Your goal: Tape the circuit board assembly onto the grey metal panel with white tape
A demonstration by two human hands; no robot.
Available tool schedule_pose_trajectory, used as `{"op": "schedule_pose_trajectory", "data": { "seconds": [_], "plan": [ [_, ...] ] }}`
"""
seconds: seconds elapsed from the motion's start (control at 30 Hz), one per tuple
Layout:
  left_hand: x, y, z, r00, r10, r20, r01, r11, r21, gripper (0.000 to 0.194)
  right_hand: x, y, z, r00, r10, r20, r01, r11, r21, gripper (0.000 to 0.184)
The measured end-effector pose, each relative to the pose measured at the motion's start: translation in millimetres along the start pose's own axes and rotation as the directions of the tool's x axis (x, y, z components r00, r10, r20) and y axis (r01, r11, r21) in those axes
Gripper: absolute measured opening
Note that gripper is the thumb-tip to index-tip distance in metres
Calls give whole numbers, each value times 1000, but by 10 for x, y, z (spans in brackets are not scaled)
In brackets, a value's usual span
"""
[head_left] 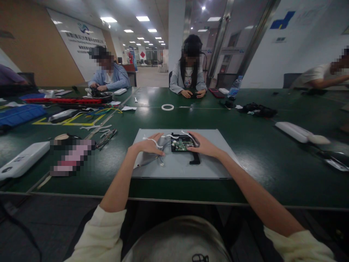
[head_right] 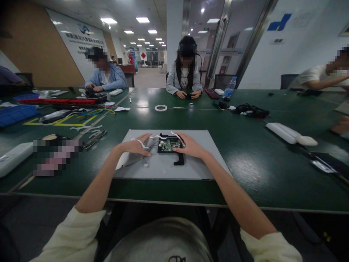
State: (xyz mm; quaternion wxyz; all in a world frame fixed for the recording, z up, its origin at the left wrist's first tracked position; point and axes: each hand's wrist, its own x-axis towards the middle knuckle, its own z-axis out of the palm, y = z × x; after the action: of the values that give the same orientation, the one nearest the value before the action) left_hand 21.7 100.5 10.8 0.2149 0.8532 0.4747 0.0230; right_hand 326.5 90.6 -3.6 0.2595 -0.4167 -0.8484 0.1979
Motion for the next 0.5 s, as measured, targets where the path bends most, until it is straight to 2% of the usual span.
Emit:
{"op": "schedule_pose_trajectory", "data": {
  "seconds": [0.17, 0.27, 0.4, 0.5],
  "plan": [
    [-17, -52, -15, 1000, -12, 7, 12, 1000, 17, 116, -7, 7, 1, 1000, 5, 5, -5, 1000, 13, 81],
    [-12, -62, -10, 1000, -10, 9, 9, 1000, 26, 114, -8, 46, -13, 999, 50, -11, -50, 998, 40, 78],
    [-10, -74, -2, 1000, 2, 8, -3, 1000, 31, 113, -8, 164, -40, 979, 135, -154, -131, 991, 37, 54],
    [-19, -73, -3, 1000, 3, 10, -3, 999, 41, 114, -1, 225, -46, 963, 137, -231, -151, 988, -42, 29]
  ]
}}
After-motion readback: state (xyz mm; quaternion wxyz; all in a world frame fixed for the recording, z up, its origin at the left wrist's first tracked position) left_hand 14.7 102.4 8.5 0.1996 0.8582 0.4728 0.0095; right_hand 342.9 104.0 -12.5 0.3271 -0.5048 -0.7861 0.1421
